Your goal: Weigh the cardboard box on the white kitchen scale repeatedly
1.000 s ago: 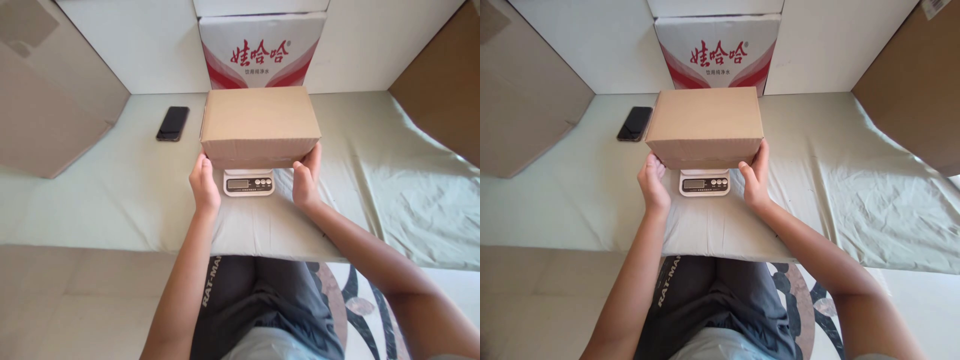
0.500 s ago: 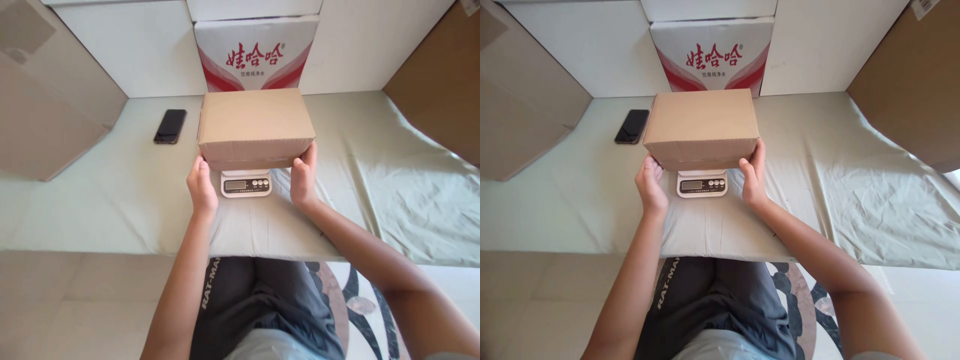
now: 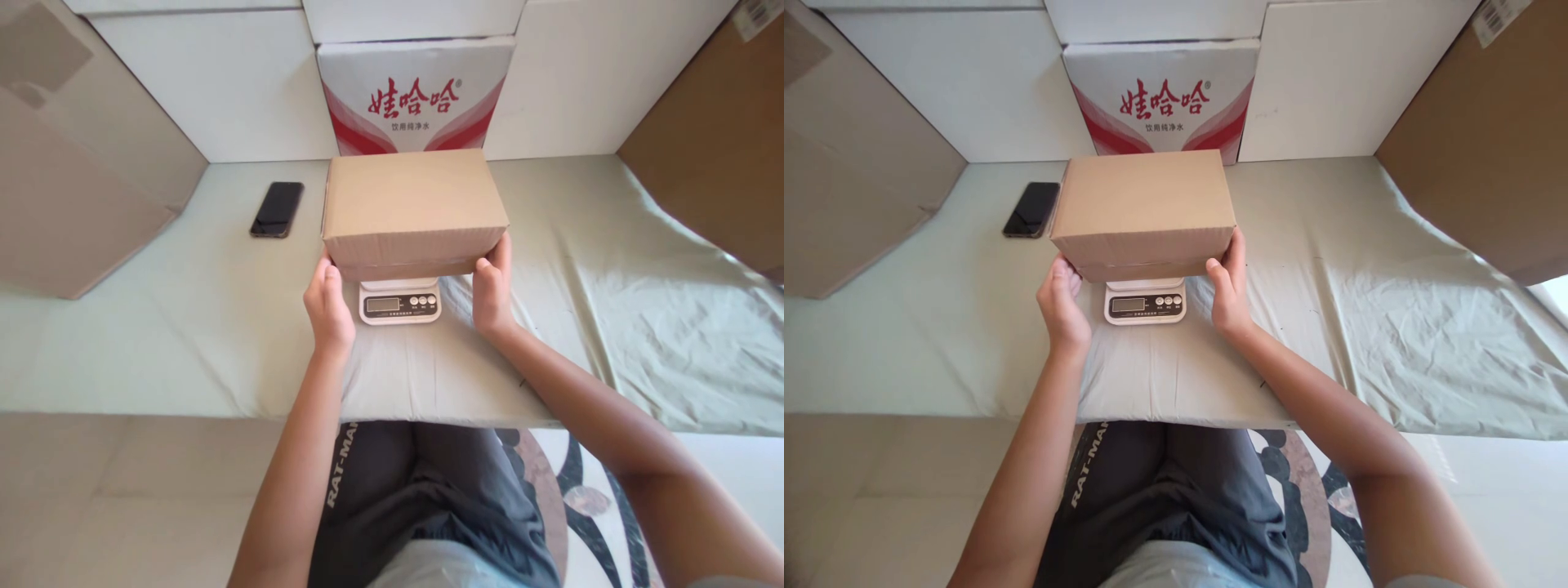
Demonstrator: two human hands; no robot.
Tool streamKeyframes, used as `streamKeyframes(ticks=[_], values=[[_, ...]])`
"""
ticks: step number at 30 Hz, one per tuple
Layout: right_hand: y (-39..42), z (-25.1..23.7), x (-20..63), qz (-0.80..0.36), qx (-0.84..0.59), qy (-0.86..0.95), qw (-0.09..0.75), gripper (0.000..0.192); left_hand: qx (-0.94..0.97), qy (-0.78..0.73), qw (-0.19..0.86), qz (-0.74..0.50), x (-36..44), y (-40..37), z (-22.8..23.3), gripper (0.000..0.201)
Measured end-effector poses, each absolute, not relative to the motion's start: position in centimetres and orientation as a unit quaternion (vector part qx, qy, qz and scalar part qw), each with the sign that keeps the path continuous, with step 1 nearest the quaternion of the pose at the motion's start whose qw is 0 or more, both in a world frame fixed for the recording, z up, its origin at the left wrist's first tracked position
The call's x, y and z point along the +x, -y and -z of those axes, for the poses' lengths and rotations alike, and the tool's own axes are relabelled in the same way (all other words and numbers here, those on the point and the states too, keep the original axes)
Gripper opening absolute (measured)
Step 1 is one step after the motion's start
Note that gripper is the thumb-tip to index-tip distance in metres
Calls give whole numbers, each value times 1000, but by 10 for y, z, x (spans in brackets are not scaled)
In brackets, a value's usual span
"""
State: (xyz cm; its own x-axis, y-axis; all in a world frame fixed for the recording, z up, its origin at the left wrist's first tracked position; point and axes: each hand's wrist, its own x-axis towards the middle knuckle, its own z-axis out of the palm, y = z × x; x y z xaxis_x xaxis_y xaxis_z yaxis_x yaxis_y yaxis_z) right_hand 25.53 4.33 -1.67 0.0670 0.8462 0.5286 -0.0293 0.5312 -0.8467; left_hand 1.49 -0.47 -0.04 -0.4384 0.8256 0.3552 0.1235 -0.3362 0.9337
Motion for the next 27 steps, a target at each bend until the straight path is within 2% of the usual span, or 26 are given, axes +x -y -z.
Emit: streamKeyframes(ticks=[17, 27], values=[[-45, 16, 259, -353, -350, 588, 638, 65, 459, -518, 262, -673, 16, 6, -1, 71], [-59, 28, 269, -345, -378, 564, 648, 69, 390, -504, 257, -727, 10, 0, 0, 72]])
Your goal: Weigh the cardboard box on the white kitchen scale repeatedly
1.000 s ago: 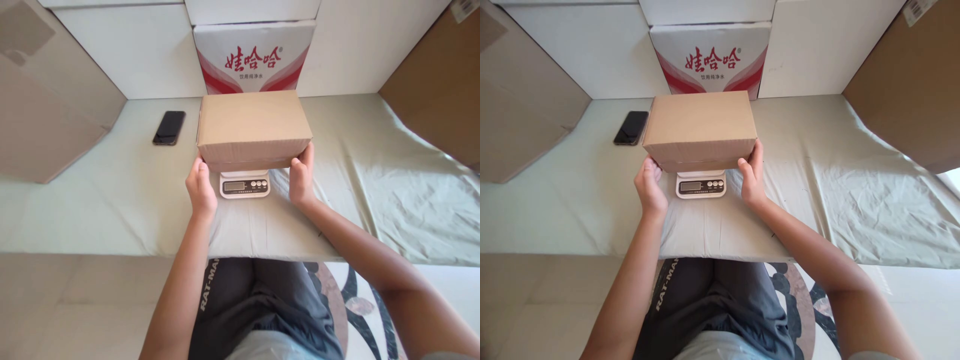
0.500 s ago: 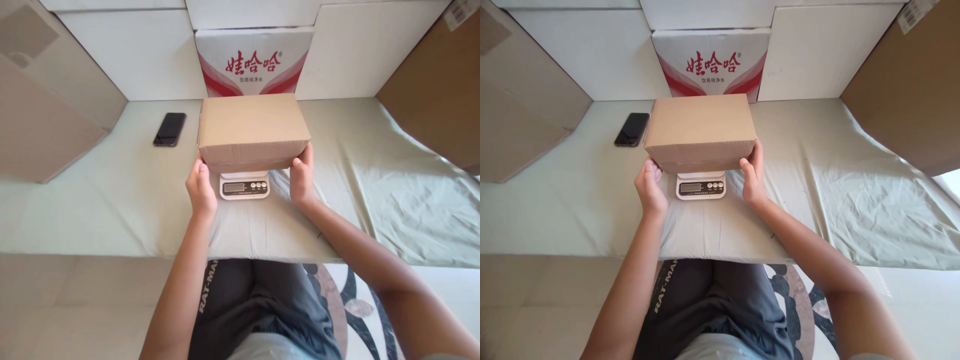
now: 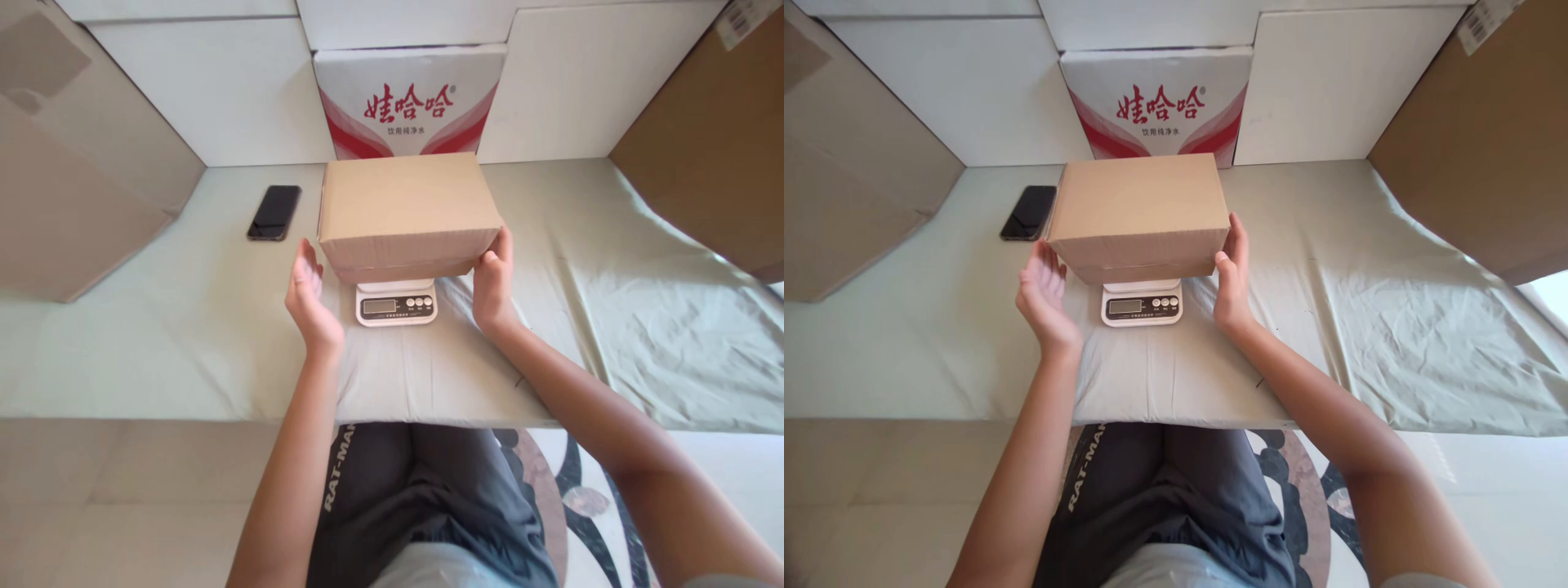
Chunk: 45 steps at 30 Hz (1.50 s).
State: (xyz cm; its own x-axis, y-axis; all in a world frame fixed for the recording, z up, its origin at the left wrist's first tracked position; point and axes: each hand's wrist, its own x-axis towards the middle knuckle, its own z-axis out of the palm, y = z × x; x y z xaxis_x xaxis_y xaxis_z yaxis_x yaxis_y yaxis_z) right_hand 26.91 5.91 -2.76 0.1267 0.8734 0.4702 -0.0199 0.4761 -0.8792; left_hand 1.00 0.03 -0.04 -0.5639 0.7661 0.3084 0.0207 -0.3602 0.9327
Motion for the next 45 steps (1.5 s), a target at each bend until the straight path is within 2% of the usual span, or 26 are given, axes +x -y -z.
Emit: streamKeyframes(ticks=[7, 14, 19, 27, 40, 45], values=[[-53, 20, 267, -372, -386, 535, 653, 68, 389, -490, 287, -726, 11, -2, 1, 73], [-51, 15, 263, -357, -382, 551, 651, 68, 385, -461, 348, -720, 12, -4, -3, 90], [-45, 8, 258, -370, -355, 559, 651, 62, 397, -473, 346, -706, 10, -6, -5, 105], [-41, 7, 257, -362, -349, 573, 648, 53, 419, -492, 341, -683, 16, -4, -8, 114], [-31, -3, 252, -376, -385, 551, 638, 54, 422, -484, 369, -672, 16, -5, -12, 117], [-28, -11, 249, -372, -373, 565, 635, 60, 440, -462, 387, -666, 19, -6, -17, 110]])
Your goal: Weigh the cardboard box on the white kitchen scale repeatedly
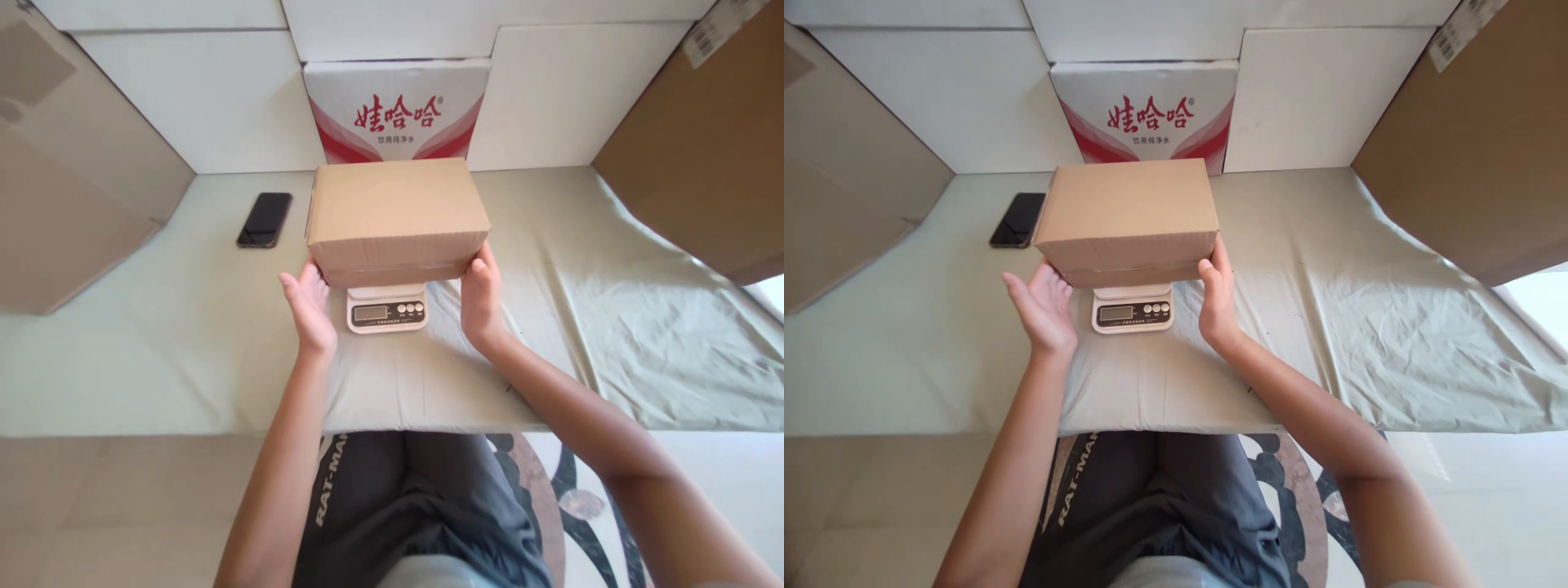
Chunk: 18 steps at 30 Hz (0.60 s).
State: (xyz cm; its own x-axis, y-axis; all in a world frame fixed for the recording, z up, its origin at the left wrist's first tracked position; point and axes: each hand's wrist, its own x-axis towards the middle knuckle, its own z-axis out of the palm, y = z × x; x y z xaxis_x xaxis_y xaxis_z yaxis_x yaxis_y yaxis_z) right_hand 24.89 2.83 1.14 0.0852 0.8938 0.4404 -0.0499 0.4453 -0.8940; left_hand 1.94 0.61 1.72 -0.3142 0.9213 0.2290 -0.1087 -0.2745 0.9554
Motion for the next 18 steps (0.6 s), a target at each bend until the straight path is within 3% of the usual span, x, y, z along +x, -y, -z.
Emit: streamKeyframes(ticks=[5, 10, 12, 15, 18], values=[[-44, -29, 251, -323, -348, 592, 651, 61, 476, -405, 420, -658, 14, -16, -40, 106], [-105, -34, 242, -302, -347, 592, 661, 76, 516, -404, 440, -614, -9, -68, -62, 110], [-136, -26, 233, -313, -347, 581, 667, 83, 523, -407, 443, -604, -15, -100, -56, 120], [-171, -9, 222, -338, -350, 555, 675, 96, 503, -413, 441, -617, -19, -142, -30, 118], [-184, 8, 219, -367, -350, 538, 674, 95, 497, -403, 444, -627, -20, -162, -4, 112]])
